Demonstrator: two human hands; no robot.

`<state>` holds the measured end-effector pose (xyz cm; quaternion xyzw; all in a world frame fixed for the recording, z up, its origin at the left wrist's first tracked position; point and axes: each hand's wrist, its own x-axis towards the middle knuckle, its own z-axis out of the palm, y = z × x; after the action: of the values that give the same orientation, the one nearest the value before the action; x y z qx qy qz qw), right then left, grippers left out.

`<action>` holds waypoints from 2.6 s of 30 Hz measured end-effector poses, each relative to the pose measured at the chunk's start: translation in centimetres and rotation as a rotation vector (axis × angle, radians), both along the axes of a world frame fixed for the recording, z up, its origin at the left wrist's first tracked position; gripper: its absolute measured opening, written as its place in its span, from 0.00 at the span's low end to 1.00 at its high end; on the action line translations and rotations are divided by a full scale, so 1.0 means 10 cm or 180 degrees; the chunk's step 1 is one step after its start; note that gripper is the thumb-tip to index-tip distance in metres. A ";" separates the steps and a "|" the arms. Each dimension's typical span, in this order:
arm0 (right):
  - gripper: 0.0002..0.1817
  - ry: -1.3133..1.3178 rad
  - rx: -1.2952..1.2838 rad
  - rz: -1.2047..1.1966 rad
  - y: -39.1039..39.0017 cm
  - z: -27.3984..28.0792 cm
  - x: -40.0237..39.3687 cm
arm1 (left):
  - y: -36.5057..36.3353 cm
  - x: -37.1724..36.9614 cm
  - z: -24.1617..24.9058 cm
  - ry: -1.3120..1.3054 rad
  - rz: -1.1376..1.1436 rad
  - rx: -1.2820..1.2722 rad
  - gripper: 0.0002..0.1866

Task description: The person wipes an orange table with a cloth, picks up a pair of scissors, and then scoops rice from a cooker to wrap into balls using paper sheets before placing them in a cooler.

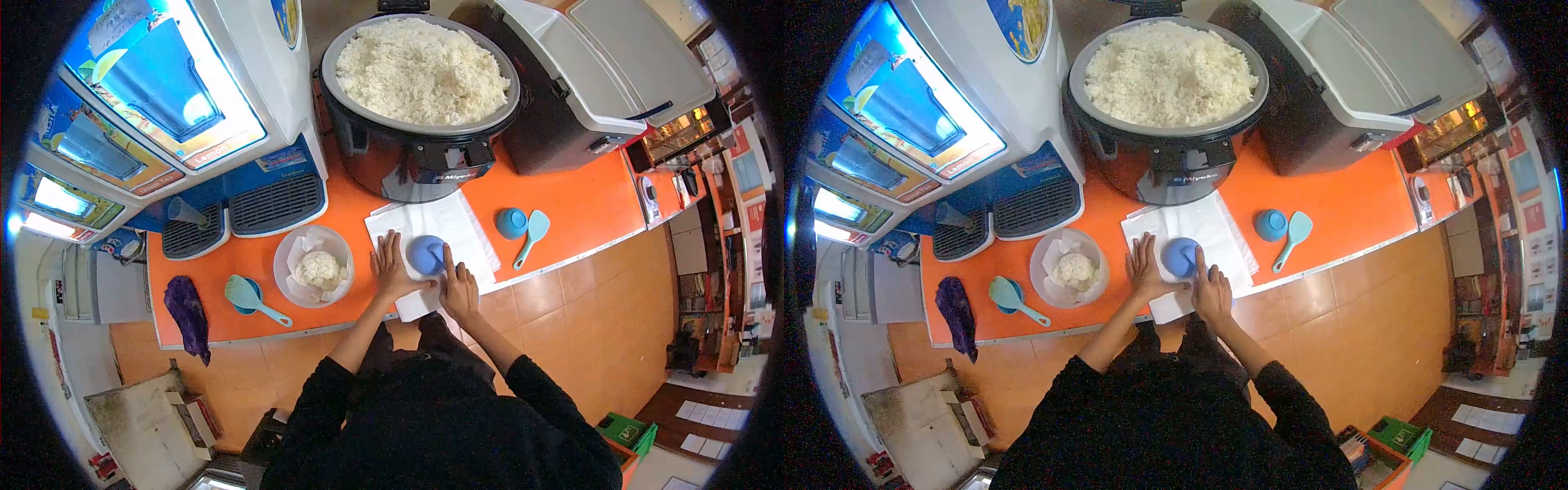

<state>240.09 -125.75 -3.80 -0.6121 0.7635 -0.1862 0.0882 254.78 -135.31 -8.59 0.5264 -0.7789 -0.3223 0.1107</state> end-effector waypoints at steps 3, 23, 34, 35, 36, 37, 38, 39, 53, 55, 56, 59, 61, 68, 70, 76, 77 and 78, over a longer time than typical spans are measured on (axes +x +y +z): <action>0.34 -0.0235 0.0658 -0.0374 -0.37 0.06 0.09 | 0.05 -0.06 -0.05 -0.0373 0.0078 -0.0102 0.81; 0.29 -0.3010 -0.0275 -0.1040 -0.45 -0.01 -0.65 | 0.38 0.01 0.10 -0.0144 0.0210 -0.1069 0.65; 0.36 -0.1009 0.0111 -0.1321 -0.52 -0.12 -1.75 | 0.63 0.00 -0.03 0.0385 -0.0759 -0.1569 0.16; 0.38 0.0078 -0.0042 -0.1268 -0.50 -0.11 -1.67 | 0.64 -0.02 -0.05 0.0471 -0.0704 -0.1556 0.15; 0.39 0.0403 -0.0698 -0.1142 -0.48 -0.07 -1.59 | 0.64 -0.03 -0.01 0.0600 -0.0682 -0.1445 0.12; 0.36 0.0563 -0.0979 -0.0929 -0.46 0.01 -1.48 | 0.64 -0.05 0.11 0.0500 -0.0816 -0.1362 0.10; 0.29 0.0538 -0.1067 -0.0494 -0.40 0.02 -1.34 | 0.61 -0.05 0.09 0.0514 -0.0879 -0.1391 0.10; 0.25 0.0129 -0.0715 0.0069 -0.32 0.11 -1.16 | 0.61 -0.04 0.08 0.0524 -0.0806 -0.1296 0.09; 0.20 -0.0651 0.0117 0.2127 0.01 -0.45 -1.46 | 0.56 0.40 -0.07 0.0648 -0.0805 -0.0844 0.17; 0.16 -0.1624 0.0075 0.1739 -0.14 -0.20 -1.58 | 0.49 0.46 0.13 0.0886 -0.0358 -0.0458 0.15; 0.14 -0.2054 -0.0078 0.1512 -0.26 -0.35 -1.61 | 0.43 0.44 0.24 0.1120 -0.0131 -0.0282 0.12; 0.10 -0.3449 0.0263 0.0096 -0.66 -0.48 -1.44 | 0.11 0.36 -0.09 0.2058 0.0956 -0.0151 0.05; 0.11 -0.3470 0.0114 -0.0055 -0.81 -0.58 -1.29 | -0.08 0.30 -0.23 0.2523 0.2011 0.0467 0.13; 0.12 -0.2575 -0.0370 -0.0873 -0.59 -0.68 -1.01 | 0.31 0.26 -0.33 0.2061 0.2415 0.0611 0.19; 0.19 -0.1791 -0.0068 -0.0641 -0.47 -0.46 -1.01 | 0.49 0.39 -0.26 0.1939 0.2107 0.0280 0.20; 0.35 -0.0475 -0.0454 0.1988 -0.04 -0.02 -0.66 | 0.74 0.85 0.03 0.1644 0.1786 0.3859 0.15; 0.38 -0.0378 0.0074 0.2393 -0.04 0.06 -0.59 | 0.71 0.74 0.04 0.2189 0.1855 0.4101 0.15; 0.38 -0.0368 0.0062 0.2396 -0.04 0.03 -0.56 | 0.64 0.66 0.05 0.2750 0.1902 0.4325 0.15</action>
<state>234.51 -126.18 -3.49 -0.8373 0.4807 -0.1678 0.1991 261.37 -128.87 -8.06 0.4927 -0.1351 -0.8484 0.1385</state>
